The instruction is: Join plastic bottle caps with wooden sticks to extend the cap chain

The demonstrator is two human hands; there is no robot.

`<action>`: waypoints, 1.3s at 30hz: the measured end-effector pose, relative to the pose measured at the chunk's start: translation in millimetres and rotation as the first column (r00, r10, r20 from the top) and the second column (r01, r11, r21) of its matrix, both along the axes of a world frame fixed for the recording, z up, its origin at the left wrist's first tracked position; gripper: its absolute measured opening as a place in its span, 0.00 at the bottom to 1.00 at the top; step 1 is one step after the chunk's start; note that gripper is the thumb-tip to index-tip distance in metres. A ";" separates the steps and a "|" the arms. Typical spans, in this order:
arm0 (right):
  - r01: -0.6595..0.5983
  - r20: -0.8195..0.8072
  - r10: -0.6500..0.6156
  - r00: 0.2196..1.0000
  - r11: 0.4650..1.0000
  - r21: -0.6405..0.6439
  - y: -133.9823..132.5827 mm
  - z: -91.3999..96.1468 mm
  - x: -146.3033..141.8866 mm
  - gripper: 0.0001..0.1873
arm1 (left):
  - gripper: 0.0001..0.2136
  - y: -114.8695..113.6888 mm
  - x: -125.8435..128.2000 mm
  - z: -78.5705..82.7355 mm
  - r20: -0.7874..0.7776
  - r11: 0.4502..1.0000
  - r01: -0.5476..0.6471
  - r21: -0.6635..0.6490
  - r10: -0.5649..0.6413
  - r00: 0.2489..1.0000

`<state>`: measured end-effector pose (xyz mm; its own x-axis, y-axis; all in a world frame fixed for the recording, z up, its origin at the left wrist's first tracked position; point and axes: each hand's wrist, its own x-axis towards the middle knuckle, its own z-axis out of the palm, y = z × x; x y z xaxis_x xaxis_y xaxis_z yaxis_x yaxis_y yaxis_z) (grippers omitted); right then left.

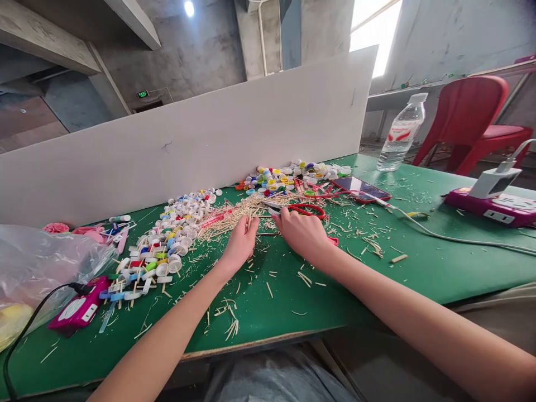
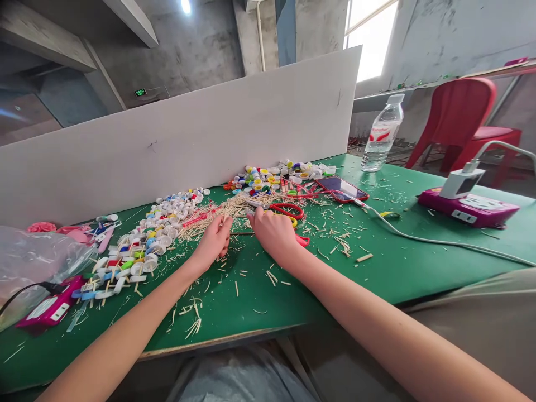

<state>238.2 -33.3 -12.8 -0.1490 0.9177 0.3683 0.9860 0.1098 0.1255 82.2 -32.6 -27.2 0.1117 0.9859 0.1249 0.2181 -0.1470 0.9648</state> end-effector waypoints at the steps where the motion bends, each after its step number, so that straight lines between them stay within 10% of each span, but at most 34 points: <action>1: -0.006 -0.013 0.006 1.000 1.000 0.005 0.3 0.0 0.0 0.24 | 0.18 0.0 -0.8 0.4 0.030 0.999 0.027 -0.028 -0.026 0.999; 18: -0.316 0.007 0.316 0.949 0.948 -0.034 -0.3 -1.1 1.5 0.22 | 0.16 -3.0 5.4 1.7 0.060 0.990 0.140 0.002 -0.140 0.988; 39: -0.103 0.091 0.097 0.991 0.992 0.068 -11.4 -6.1 -13.0 0.14 | 0.19 0.4 6.7 0.1 -0.314 0.982 -0.034 0.188 0.093 0.945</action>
